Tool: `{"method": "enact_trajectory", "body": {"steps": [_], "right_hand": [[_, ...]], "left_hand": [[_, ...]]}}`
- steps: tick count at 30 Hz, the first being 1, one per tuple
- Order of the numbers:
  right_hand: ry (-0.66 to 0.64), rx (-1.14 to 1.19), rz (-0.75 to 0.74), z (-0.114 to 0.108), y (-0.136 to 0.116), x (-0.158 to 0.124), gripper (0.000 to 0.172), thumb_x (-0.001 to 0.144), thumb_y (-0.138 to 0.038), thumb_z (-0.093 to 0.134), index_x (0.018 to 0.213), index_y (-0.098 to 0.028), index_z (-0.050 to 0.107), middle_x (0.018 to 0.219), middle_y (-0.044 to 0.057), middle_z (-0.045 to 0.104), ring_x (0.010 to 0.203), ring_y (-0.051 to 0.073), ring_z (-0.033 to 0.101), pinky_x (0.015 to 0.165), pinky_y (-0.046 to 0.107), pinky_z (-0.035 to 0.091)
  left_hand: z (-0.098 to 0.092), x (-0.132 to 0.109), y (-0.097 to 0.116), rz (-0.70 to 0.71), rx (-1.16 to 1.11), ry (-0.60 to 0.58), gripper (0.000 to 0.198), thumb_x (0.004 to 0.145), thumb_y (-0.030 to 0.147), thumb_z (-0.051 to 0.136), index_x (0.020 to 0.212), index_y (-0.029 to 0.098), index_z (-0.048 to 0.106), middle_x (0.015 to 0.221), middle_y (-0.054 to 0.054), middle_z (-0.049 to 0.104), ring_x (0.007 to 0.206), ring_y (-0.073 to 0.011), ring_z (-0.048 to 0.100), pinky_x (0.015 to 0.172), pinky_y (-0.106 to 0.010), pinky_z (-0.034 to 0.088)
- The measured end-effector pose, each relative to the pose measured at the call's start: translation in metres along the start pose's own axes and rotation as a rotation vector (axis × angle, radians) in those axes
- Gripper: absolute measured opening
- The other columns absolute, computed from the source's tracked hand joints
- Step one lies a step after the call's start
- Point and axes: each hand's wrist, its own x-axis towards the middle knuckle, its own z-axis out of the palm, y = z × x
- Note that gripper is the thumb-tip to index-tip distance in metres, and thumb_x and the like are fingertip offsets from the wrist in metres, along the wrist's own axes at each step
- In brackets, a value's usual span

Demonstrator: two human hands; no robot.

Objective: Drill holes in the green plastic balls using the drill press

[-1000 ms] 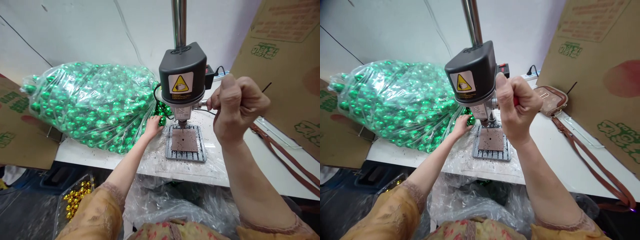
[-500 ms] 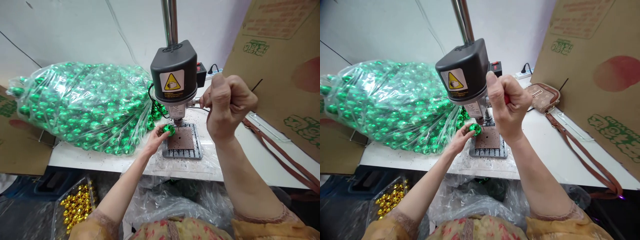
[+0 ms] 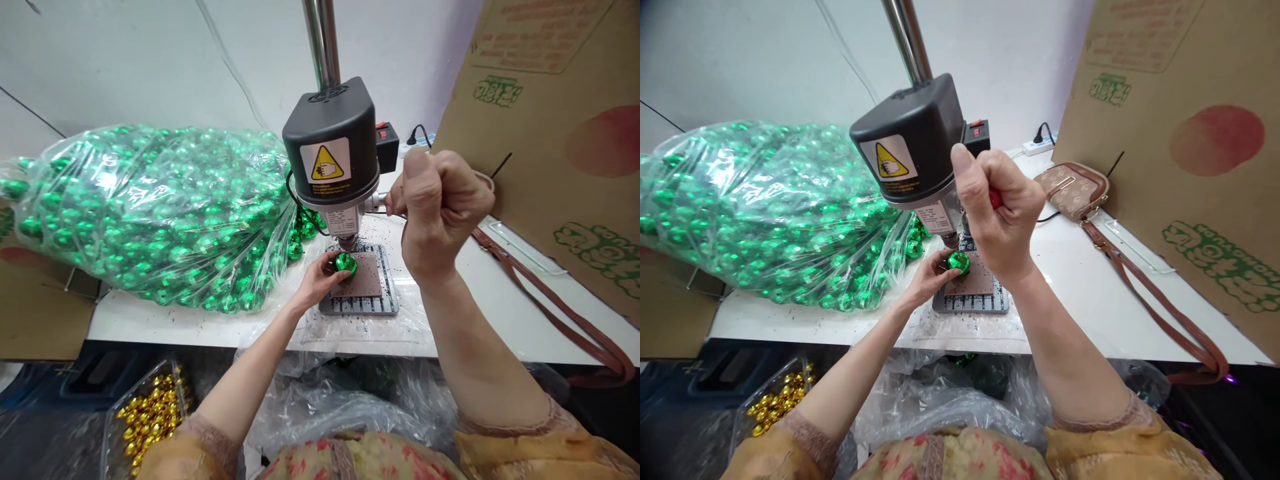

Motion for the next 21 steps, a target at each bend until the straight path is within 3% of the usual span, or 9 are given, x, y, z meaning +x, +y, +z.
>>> {"method": "enact_trajectory", "body": {"steps": [4, 12, 21], "right_hand": [[0.005, 0.051, -0.030, 0.001, -0.001, 0.000, 0.051, 0.100, -0.041, 0.059, 0.061, -0.022, 0.035, 0.054, -0.007, 0.039, 0.047, 0.005, 0.042, 0.049, 0.028, 0.034], [-0.006, -0.021, 0.076, 0.000, 0.003, -0.002, 0.056, 0.098, -0.058, 0.056, 0.062, -0.023, 0.033, 0.055, -0.004, 0.035, 0.050, 0.008, 0.037, 0.054, 0.031, 0.040], [0.004, 0.046, -0.120, -0.002, 0.009, -0.009, 0.051, 0.102, -0.034, 0.058, 0.061, -0.021, 0.029, 0.054, -0.005, 0.034, 0.048, 0.006, 0.040, 0.049, 0.028, 0.033]], "left_hand": [[0.006, -0.002, 0.001, 0.032, 0.115, 0.045, 0.064, 0.070, 0.043, 0.093, 0.126, 0.019, 0.072, 0.085, -0.002, 0.072, 0.069, -0.0161, 0.060, 0.066, -0.030, 0.051], [0.024, -0.008, 0.000, 0.181, 0.250, 0.113, 0.054, 0.071, 0.032, 0.092, 0.121, 0.023, 0.073, 0.110, -0.007, 0.076, 0.100, -0.0271, 0.068, 0.089, -0.040, 0.054], [0.025, -0.009, 0.000, 0.173, 0.336, 0.092, 0.055, 0.075, 0.030, 0.090, 0.126, 0.022, 0.070, 0.116, -0.008, 0.075, 0.106, -0.0283, 0.068, 0.093, -0.041, 0.054]]}}
